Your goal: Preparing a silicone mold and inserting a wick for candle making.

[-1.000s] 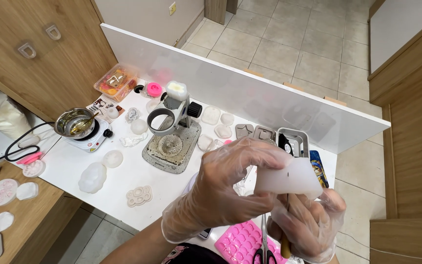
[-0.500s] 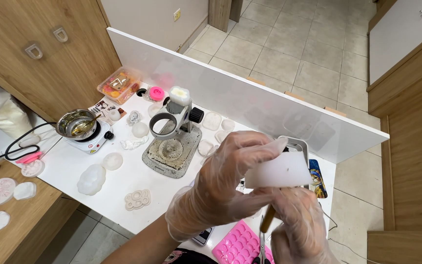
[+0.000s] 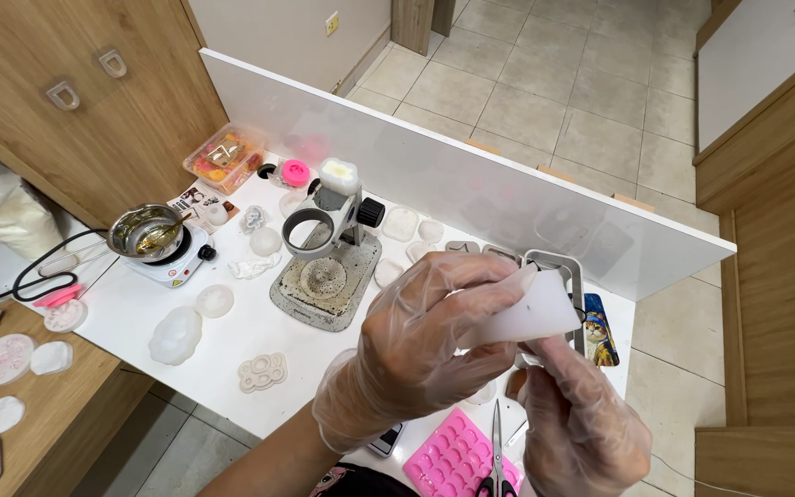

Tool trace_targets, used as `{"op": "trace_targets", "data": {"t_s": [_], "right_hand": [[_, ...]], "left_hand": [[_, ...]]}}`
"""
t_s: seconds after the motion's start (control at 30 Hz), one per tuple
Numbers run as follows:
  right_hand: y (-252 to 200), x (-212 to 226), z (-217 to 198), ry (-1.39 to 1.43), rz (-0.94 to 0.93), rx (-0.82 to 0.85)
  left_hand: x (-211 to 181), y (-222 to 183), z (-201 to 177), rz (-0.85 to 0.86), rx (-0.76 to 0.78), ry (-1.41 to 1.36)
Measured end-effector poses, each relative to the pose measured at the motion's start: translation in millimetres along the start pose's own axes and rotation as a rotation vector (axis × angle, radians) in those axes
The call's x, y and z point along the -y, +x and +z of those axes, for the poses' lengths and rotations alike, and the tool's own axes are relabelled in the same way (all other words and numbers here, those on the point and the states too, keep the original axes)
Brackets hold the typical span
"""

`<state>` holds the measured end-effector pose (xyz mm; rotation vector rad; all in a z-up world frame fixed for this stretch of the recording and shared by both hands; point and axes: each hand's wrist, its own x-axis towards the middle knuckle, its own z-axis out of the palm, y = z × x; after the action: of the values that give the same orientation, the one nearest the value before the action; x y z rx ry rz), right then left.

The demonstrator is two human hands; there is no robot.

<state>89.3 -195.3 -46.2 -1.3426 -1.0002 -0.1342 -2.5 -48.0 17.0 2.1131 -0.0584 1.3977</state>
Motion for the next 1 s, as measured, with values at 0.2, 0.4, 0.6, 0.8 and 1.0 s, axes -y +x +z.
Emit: {"op": "trace_targets", "data": {"t_s": [0.2,0.4,0.6,0.8,1.0], "right_hand": [[5,24,-2,-0.403,-0.007,0.052],[5,24,2,-0.409,0.007,0.027],[7,21,3,-0.372,-0.024,0.028],[10,21,5,-0.398,-0.044,0.008],[8,13,5,-0.359,-0.07,-0.007]], "left_hand": [[-3,-3,2,0.024,-0.045,0.002],[-3,-4,4,0.038,-0.091,0.046],[-1,-5,5,0.014,-0.096,0.056],[0,-2,7,0.01,-0.08,0.05],[2,0,9,0.053,-0.107,0.112]]}}
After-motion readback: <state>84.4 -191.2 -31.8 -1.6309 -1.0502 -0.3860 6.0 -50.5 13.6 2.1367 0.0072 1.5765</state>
